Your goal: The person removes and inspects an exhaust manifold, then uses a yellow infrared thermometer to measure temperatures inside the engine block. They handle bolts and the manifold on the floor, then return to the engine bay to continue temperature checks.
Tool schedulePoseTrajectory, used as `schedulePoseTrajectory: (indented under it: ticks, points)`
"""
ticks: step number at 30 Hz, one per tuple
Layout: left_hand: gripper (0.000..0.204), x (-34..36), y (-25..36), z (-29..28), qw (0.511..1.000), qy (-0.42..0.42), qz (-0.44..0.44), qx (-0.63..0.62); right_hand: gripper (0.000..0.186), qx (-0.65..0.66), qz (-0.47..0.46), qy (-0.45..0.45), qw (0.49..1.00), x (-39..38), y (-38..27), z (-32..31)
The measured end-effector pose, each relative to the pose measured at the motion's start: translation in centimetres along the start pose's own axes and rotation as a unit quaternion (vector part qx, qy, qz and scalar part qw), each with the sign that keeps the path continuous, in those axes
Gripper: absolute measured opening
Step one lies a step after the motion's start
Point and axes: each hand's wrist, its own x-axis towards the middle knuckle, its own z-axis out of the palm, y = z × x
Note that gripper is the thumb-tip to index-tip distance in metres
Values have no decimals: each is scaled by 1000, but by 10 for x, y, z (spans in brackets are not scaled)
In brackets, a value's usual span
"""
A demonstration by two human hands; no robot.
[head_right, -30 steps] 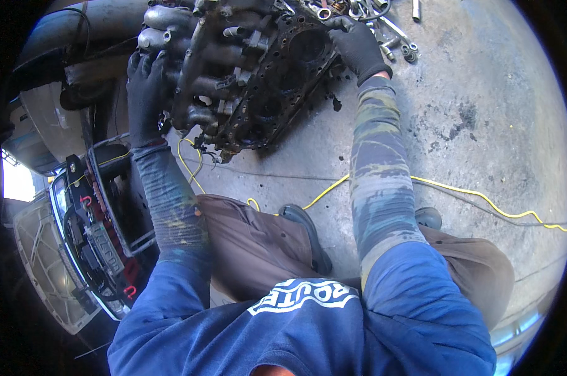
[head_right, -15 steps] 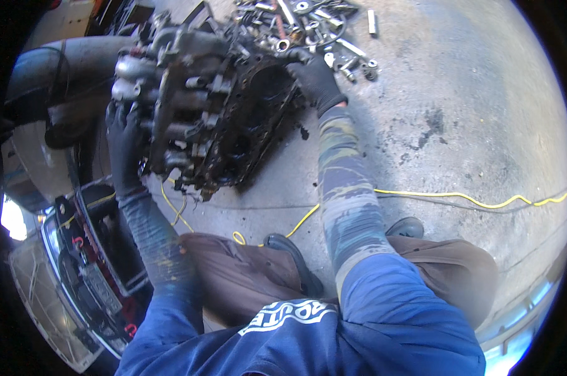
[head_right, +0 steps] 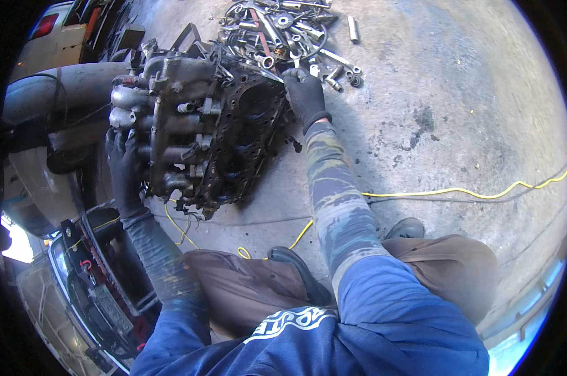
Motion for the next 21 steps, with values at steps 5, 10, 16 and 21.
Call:
schedulePoseTrajectory:
  ticks: [5, 10, 16, 21]
  points:
    - [43, 2, 3, -2, 1000, -18, -20, 8, 19, 3, -57, 71, 996, 9, 10, 0]
    - [43, 3, 4, -3, 999, -16, -23, 15, 29, 20, -82, 249, 965, -7, 33, 11]
    - [42, 5, 7, -5, 1000, -12, -20, 18, 27, -38, -108, 296, 948, -34, 72, 28]
    - [38, 6, 9, -7, 1000, 8, 5, 18, 27, -16, -28, 234, 972, -35, 93, 20]
